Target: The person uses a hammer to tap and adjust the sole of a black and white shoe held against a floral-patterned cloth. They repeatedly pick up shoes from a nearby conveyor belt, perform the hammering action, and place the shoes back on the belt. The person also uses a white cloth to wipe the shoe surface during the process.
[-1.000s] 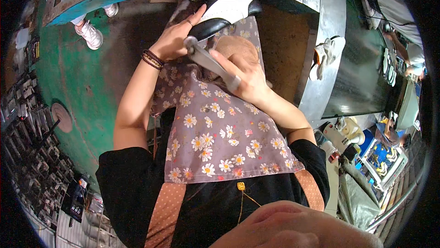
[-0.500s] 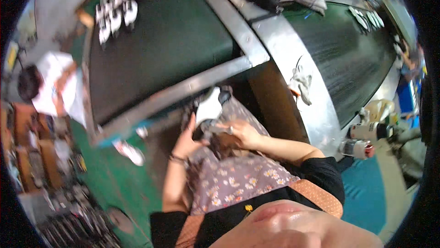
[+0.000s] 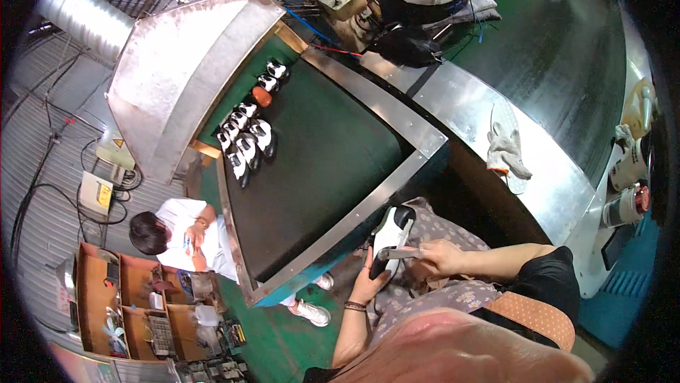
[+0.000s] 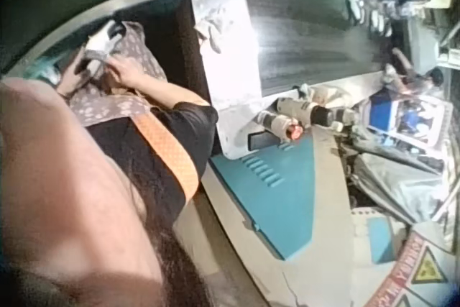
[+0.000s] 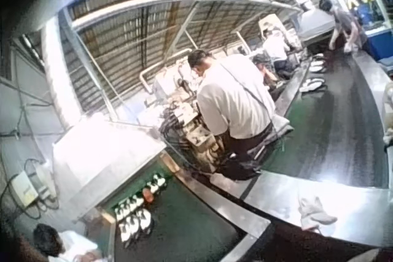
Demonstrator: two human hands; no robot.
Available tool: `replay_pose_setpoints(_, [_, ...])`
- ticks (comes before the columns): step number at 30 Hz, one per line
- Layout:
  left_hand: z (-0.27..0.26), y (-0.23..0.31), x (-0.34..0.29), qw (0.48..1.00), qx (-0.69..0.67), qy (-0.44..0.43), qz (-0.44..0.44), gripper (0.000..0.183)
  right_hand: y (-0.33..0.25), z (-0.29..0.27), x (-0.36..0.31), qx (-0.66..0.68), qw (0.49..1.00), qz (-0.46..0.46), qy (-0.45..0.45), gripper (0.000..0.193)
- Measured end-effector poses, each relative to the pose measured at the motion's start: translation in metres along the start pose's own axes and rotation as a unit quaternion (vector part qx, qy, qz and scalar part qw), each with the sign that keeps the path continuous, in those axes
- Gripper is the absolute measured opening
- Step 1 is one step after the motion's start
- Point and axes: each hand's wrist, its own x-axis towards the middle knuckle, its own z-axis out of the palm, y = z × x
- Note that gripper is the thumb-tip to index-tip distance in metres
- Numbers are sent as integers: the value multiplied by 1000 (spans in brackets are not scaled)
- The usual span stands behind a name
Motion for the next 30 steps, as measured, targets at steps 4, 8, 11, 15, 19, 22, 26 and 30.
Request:
replay_pose_setpoints(4, [2,-2,7,999,43,7,31,96,-8,-3,-1,40,997,-11,63,57])
replay_pose_setpoints(8, [0,6,7,999,-33,-17,-12,99,19,10,-8,-5,998,61,-30,55])
replay_pose_setpoints(11, [-2,-5,11,999,-33,-25,-28,104,-13,-12,7,48,998,26,20,52])
replay_pose_setpoints(15, [3,19,8,1000,-27,3,-5,101,-9,-15,6,33,998,43,-21,48])
replay_pose_setpoints(19, [-9,7,-9,999,-28,-4,-24,95,13,5,-22,22,995,85,-41,39])
replay_pose_setpoints(22, [-4,22,-14,995,-93,-2,38,85,16,-10,-36,21,997,34,70,32])
replay_pose_setpoints(26, [-15,-52,3,964,-214,151,-41,50,3,-7,-31,95,984,113,103,25])
replay_pose_setpoints(30, [9,-32,28,991,37,103,77,66,1,-7,-7,79,982,129,111,26])
